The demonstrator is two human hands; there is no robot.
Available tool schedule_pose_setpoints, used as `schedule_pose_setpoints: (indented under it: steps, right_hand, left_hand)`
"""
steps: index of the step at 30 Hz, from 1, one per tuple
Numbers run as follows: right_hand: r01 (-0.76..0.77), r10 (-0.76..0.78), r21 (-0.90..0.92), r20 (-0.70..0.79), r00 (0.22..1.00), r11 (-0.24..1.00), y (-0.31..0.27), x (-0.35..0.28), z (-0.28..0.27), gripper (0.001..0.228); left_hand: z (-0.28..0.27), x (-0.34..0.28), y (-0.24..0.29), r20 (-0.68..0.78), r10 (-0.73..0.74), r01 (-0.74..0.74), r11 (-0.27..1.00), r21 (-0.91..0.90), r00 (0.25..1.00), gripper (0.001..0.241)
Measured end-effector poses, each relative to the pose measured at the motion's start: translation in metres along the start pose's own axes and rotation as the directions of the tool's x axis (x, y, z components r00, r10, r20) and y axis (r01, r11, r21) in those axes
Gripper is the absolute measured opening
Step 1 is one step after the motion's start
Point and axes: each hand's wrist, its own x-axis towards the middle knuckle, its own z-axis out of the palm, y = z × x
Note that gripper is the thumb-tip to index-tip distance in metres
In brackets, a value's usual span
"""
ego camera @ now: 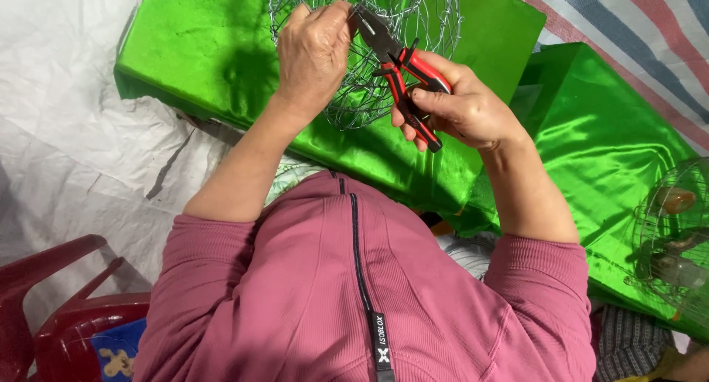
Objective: Using pliers to twist and secure wire intersections on a spherical wire mesh structure
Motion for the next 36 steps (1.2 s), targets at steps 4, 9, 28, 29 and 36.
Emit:
schedule_pose_setpoints:
  steps: [4,9,28,29,36]
  right_hand:
    - [0.007,-0.012,0.103,0.051,0.999,0.995,0.01,-0.001,-0.018,0.053]
    - [-0.003,-0.121,0.548,0.191,0.974,0.837,0.058,0.017,-0.044,0.061]
    - [0.014,-0.265,0.864,0.138,0.954,0.503,0.102,0.013,0.001,0.059]
    - [-0.018,-0.245,0.862,0.163,0.956,0.506,0.097,0.009,0.004,0.053]
    - [-0.064,-0.161,0.797,0.199,0.967,0.601,0.093,0.002,0.012,0.079]
  left_hand:
    - [-0.003,0.001,0.002,-0.008,0.011,-0.01,1.0,0.029,1.0,0.027]
    - [-0.006,0.001,0.003,-0.039,0.014,-0.013,1.0,0.018,0.999,0.031]
    - [-0.012,-0.003,0.004,-0.088,0.078,-0.08,0.996,-0.025,0.993,0.016]
    - [-0.014,-0.002,0.007,-0.085,0.074,-0.076,0.997,-0.022,0.994,0.021]
    - [-0.022,0.002,0.016,-0.094,0.09,-0.093,0.995,-0.026,0.991,0.019]
